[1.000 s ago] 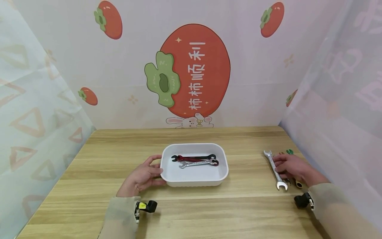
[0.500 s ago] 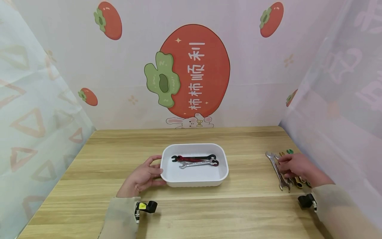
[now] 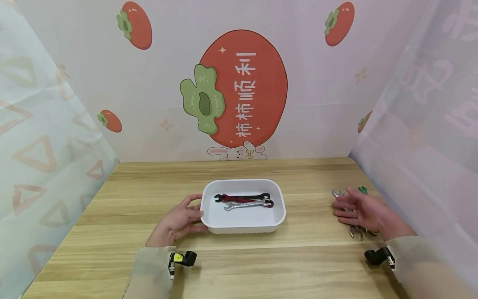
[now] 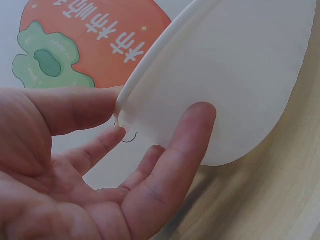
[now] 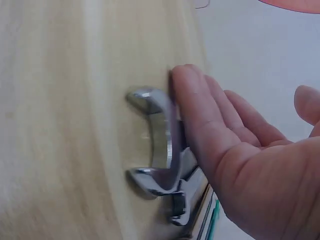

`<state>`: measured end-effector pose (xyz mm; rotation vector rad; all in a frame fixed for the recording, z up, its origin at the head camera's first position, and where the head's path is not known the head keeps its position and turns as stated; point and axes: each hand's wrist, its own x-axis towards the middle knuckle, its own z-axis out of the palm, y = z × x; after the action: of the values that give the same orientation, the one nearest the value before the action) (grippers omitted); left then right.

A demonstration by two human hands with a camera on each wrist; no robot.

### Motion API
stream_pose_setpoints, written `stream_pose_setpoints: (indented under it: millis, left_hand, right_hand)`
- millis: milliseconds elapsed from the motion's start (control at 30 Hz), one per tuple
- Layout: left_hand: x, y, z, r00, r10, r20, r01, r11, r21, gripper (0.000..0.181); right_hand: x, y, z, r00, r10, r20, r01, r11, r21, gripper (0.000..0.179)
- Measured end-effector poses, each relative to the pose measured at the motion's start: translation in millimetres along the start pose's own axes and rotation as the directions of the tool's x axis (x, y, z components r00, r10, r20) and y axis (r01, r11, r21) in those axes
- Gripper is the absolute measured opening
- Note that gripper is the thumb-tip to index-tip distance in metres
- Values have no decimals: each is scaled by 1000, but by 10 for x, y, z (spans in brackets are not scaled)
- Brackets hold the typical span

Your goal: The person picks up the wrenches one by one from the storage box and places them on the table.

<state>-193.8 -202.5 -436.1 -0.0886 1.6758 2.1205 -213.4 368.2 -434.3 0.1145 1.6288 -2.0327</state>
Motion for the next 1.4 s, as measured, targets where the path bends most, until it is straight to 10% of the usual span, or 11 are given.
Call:
stream_pose_setpoints:
  millis: [400,600,833,1067,1400]
  left_hand:
    - [-10,7,-9,1000,4,6,-4,1000,-4,65]
    - [-5,5,-12,1000,1,10,-1,1000,-6,66]
    - [-7,9,-19,1000,6,11,-6,1000,-6,65]
    - [-9,19,-16,1000,14,11,-14,1000,-2,64]
    - [-4,32,-3,1000,10,20,-10,1000,2,64]
  right_hand:
    - [-102,-22,56,998,-17,-68,20,999,31,43]
    - [-108,-78,93,995,-63,75,55,993,106,45]
    - [152,-297,441,867,-259,426,129,942,310,69]
    - [493,-531,1458,854,-286,434,343,938,-56,74]
    - [1030,-237,2284,900,-157,406,340,837,-429,86]
